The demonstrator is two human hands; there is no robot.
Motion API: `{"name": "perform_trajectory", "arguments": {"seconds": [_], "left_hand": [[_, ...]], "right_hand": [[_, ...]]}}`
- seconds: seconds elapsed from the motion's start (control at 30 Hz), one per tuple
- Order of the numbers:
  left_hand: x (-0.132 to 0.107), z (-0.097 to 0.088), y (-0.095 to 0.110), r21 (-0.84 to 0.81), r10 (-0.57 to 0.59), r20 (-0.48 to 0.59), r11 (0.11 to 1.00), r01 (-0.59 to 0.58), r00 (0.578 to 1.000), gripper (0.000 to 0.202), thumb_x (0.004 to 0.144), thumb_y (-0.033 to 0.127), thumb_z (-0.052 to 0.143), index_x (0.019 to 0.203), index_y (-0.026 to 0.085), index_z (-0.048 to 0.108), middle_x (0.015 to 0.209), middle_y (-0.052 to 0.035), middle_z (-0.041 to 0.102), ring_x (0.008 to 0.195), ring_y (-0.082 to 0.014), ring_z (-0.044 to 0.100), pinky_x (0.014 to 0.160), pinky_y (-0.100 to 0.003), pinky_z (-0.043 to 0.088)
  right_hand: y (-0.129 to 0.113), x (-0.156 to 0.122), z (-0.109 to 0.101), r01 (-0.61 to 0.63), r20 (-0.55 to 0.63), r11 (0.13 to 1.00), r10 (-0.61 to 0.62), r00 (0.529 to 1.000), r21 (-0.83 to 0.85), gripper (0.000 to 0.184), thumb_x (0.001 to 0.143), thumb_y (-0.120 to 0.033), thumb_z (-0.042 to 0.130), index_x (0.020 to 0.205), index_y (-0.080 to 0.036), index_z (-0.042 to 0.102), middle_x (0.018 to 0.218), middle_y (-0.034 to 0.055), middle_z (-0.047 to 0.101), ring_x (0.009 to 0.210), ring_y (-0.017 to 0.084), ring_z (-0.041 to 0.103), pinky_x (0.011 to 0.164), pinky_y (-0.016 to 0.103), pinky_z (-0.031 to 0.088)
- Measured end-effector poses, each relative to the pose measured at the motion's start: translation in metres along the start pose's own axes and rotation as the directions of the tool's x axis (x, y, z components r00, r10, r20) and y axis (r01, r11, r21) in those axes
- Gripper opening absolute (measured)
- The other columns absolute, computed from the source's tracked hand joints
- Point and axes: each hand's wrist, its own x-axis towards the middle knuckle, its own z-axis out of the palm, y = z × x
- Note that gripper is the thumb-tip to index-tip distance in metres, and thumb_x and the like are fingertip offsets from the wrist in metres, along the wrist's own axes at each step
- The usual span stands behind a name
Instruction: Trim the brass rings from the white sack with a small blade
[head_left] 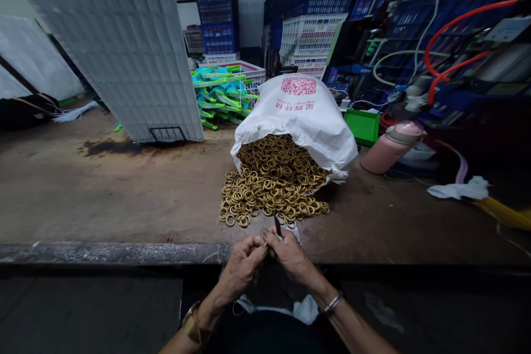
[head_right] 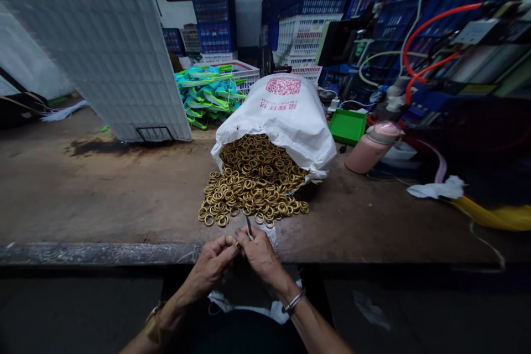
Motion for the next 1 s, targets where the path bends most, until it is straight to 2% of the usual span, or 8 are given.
{"name": "perform_trajectory", "arguments": {"seconds": [0.17, 0.37, 0.5, 0.6, 0.67, 0.77, 0.87, 1.0], "left_hand": [[0.000, -0.001, -0.003, -0.066, -0.002, 0.021, 0.998, 0.003, 1.000, 0.032, 0.071, 0.047, 0.057, 0.070, 0.016, 0.050, 0.044, 0.0091, 0.038, 0.032, -0.0026, 0.029, 0.033, -0.015, 0.024], [-0.001, -0.002, -0.010, -0.225, -0.024, 0.021, 0.974, 0.028, 0.999, 0.029, 0.073, 0.044, 0.058, 0.072, 0.018, 0.045, 0.047, 0.0091, 0.040, 0.033, -0.0014, 0.029, 0.033, -0.014, 0.023], [-0.002, -0.002, -0.012, -0.247, -0.008, 0.006, 0.969, 0.009, 1.000, 0.032, 0.071, 0.046, 0.059, 0.071, 0.018, 0.043, 0.046, 0.0096, 0.039, 0.032, -0.0012, 0.027, 0.033, -0.014, 0.022], [-0.002, -0.004, -0.012, -0.234, 0.004, -0.023, 0.972, -0.009, 1.000, 0.033, 0.070, 0.047, 0.059, 0.072, 0.018, 0.043, 0.045, 0.0098, 0.040, 0.032, -0.0016, 0.028, 0.033, -0.014, 0.022], [-0.001, -0.006, -0.012, -0.209, 0.013, -0.051, 0.978, -0.023, 0.999, 0.033, 0.071, 0.047, 0.059, 0.072, 0.019, 0.042, 0.044, 0.0103, 0.039, 0.031, -0.0019, 0.028, 0.033, -0.014, 0.022], [0.000, -0.007, -0.013, -0.163, 0.035, -0.080, 0.985, -0.048, 0.996, 0.033, 0.071, 0.047, 0.058, 0.070, 0.019, 0.041, 0.042, 0.0108, 0.036, 0.031, -0.0020, 0.027, 0.033, -0.015, 0.021], [0.001, -0.008, -0.015, -0.146, 0.074, -0.095, 0.985, -0.087, 0.993, 0.033, 0.070, 0.045, 0.060, 0.067, 0.018, 0.041, 0.045, 0.0103, 0.036, 0.034, -0.0016, 0.027, 0.035, -0.015, 0.021], [0.001, -0.008, -0.016, -0.148, 0.102, -0.091, 0.982, -0.115, 0.991, 0.032, 0.070, 0.043, 0.060, 0.067, 0.018, 0.041, 0.049, 0.0091, 0.038, 0.036, -0.0017, 0.028, 0.036, -0.015, 0.022]], "right_hand": [[0.002, 0.000, 0.002, -0.016, 0.005, 0.999, 0.016, 1.000, 0.048, 0.036, 0.079, -0.049, 0.044, 0.058, -0.019, 0.041, 0.046, -0.0069, 0.036, 0.044, 0.007, 0.031, 0.044, 0.020, 0.027], [-0.006, -0.003, 0.004, 0.014, 0.013, 0.999, -0.014, 1.000, 0.045, 0.035, 0.081, -0.045, 0.042, 0.058, -0.018, 0.042, 0.047, -0.0069, 0.035, 0.044, 0.007, 0.030, 0.045, 0.020, 0.027], [-0.012, -0.003, 0.001, 0.033, 0.007, 0.999, -0.033, 0.999, -0.025, 0.033, 0.081, -0.043, 0.040, 0.058, -0.019, 0.042, 0.047, -0.0061, 0.037, 0.045, 0.008, 0.032, 0.046, 0.021, 0.028], [-0.014, -0.002, -0.002, 0.072, -0.066, 0.980, -0.085, 0.994, -0.185, 0.030, 0.081, -0.039, 0.039, 0.058, -0.020, 0.042, 0.049, -0.0045, 0.039, 0.048, 0.010, 0.036, 0.048, 0.022, 0.029], [-0.014, -0.003, -0.003, 0.118, -0.065, 0.931, -0.149, 0.987, -0.344, 0.024, 0.079, -0.032, 0.039, 0.059, -0.021, 0.043, 0.051, -0.0034, 0.043, 0.050, 0.011, 0.038, 0.050, 0.023, 0.029], [-0.013, -0.008, -0.004, 0.191, 0.076, 0.806, -0.179, 0.981, -0.561, 0.011, 0.072, -0.016, 0.041, 0.067, -0.021, 0.048, 0.057, -0.0021, 0.050, 0.054, 0.012, 0.042, 0.053, 0.023, 0.027], [-0.011, -0.013, -0.003, 0.227, 0.184, 0.666, -0.137, 0.973, -0.710, 0.028, 0.061, -0.004, 0.038, 0.080, -0.021, 0.052, 0.062, -0.0006, 0.056, 0.056, 0.013, 0.047, 0.055, 0.024, 0.025], [-0.015, -0.014, -0.001, 0.204, 0.191, 0.533, -0.081, 0.978, -0.821, 0.034, 0.061, -0.002, 0.037, 0.086, -0.020, 0.052, 0.067, 0.0013, 0.062, 0.059, 0.014, 0.052, 0.054, 0.025, 0.024]]}}
